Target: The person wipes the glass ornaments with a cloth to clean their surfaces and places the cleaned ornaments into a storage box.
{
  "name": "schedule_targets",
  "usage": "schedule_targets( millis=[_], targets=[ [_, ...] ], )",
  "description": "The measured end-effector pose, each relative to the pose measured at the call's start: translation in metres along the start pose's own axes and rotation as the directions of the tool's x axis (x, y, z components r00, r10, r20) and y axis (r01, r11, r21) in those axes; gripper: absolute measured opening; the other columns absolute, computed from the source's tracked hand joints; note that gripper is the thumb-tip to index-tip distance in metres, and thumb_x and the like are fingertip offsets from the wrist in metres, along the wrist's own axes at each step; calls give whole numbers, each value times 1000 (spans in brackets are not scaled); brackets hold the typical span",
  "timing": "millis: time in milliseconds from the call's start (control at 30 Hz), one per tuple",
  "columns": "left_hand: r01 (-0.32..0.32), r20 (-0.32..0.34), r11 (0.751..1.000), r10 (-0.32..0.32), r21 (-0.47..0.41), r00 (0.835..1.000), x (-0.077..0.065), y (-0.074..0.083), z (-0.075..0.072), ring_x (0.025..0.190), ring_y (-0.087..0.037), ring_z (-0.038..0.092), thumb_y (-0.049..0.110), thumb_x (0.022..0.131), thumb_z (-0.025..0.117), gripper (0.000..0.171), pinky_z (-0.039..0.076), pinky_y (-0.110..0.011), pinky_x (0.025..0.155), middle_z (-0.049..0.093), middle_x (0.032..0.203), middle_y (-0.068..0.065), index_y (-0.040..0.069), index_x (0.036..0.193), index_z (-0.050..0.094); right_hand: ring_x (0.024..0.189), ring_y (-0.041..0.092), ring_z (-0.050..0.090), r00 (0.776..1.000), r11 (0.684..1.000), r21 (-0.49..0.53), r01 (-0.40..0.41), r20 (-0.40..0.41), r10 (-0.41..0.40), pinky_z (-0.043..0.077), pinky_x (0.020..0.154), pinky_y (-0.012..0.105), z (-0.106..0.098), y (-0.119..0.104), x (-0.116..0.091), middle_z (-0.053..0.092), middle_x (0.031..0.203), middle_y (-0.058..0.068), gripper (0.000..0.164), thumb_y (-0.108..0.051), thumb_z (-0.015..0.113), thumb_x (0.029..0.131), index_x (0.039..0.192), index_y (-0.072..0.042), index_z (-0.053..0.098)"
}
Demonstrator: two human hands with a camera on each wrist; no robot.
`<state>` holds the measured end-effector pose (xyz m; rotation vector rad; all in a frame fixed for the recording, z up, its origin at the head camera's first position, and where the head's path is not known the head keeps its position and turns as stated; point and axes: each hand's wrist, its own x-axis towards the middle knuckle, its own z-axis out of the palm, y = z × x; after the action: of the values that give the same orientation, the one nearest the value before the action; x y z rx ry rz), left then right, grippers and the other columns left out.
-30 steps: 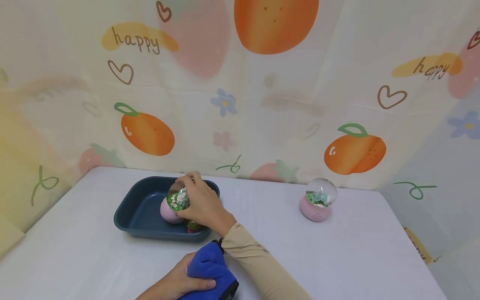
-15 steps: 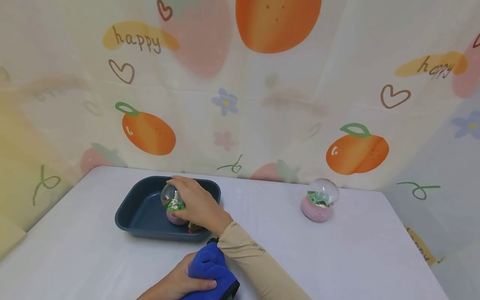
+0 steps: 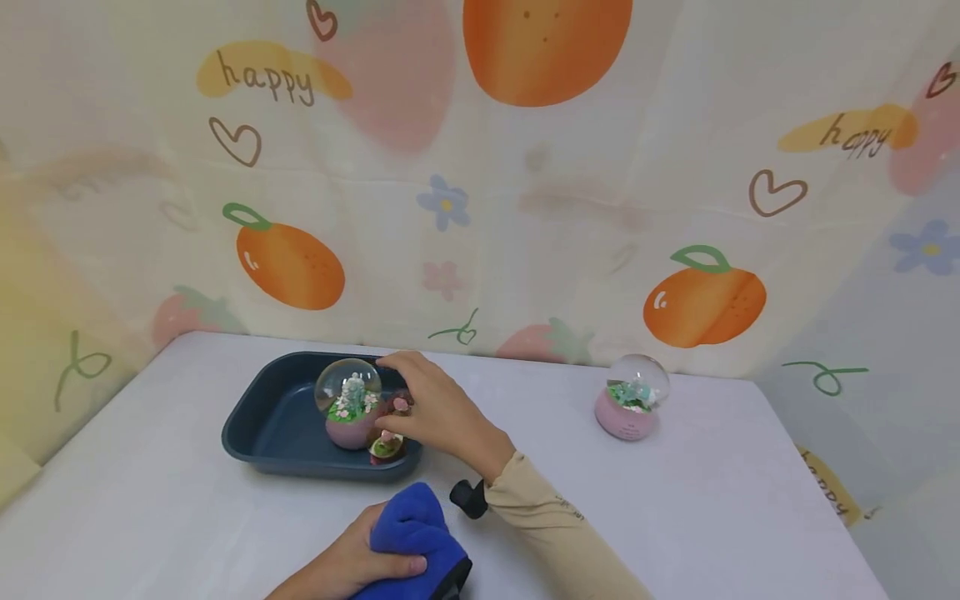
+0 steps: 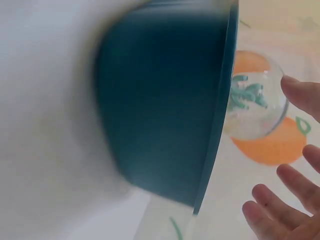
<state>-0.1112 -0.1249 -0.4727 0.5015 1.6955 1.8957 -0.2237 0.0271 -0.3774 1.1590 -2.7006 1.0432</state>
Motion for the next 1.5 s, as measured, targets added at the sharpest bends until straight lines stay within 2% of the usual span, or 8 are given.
schedule_targets(
  millis=[167,433,600,900,1100,1267,1333,1500],
  targets=[
    [34,-15,999,-34,9,999,-1,1,-1,102,-22,63,24,91,71,45,51,-33,89,66,109,-5,-3,124,55,136,22,49,998,1000,6,-17,-56,18,42,111,44,-6,9,-21,52,144,4,68,-27,81,83,141,-12,50],
    [76,-35,997,-75,11,997,-2,2,-1,105,-23,63,26,90,71,47,50,-34,91,67,113,-6,1,126,55,137,18,48,992,998,36,-55,-115,59,42,111,45,-16,23,-55,53,143,0,65,-28,79,85,140,-13,50],
    [80,-37,997,-80,-1,996,-2,2,-1,105,-23,63,25,90,71,46,51,-34,91,67,113,-7,0,125,55,134,18,50,986,998,44,-43,-156,50,45,107,45,-20,30,-75,55,141,-2,63,-27,80,84,139,-14,51],
    [62,-32,998,-61,24,998,-1,-1,-1,104,-23,63,24,90,72,46,51,-34,90,67,112,-7,-1,124,55,127,20,55,973,999,-8,-34,-229,31,50,99,44,-26,43,-111,59,135,3,64,-20,83,80,135,-10,53],
    [76,-38,996,-74,42,997,-1,1,-2,104,-23,63,26,90,72,46,52,-35,90,67,113,-8,1,125,55,124,20,56,962,999,-26,-40,-271,31,51,98,45,-34,50,-122,60,132,4,63,-16,84,78,132,-8,54],
    [69,-36,996,-67,49,997,-2,1,-2,105,-23,63,27,91,71,48,52,-35,91,67,114,-8,0,127,54,126,21,55,952,994,-62,-94,-297,71,47,102,44,-50,54,-125,59,134,5,62,-17,84,79,133,-9,54],
    [67,-34,997,-66,48,997,-1,2,-2,105,-23,63,27,91,71,48,52,-34,90,67,114,-8,0,127,54,127,22,53,944,988,-89,-125,-318,91,45,103,41,-58,57,-128,58,135,5,62,-17,83,79,133,-9,54],
    [63,-32,997,-61,50,998,0,2,-1,105,-23,63,27,91,71,48,52,-33,89,67,113,-7,0,126,54,125,27,53,914,979,-139,-147,-398,80,35,107,16,-74,73,-135,58,134,11,60,-12,84,78,131,-6,56]
  ],
)
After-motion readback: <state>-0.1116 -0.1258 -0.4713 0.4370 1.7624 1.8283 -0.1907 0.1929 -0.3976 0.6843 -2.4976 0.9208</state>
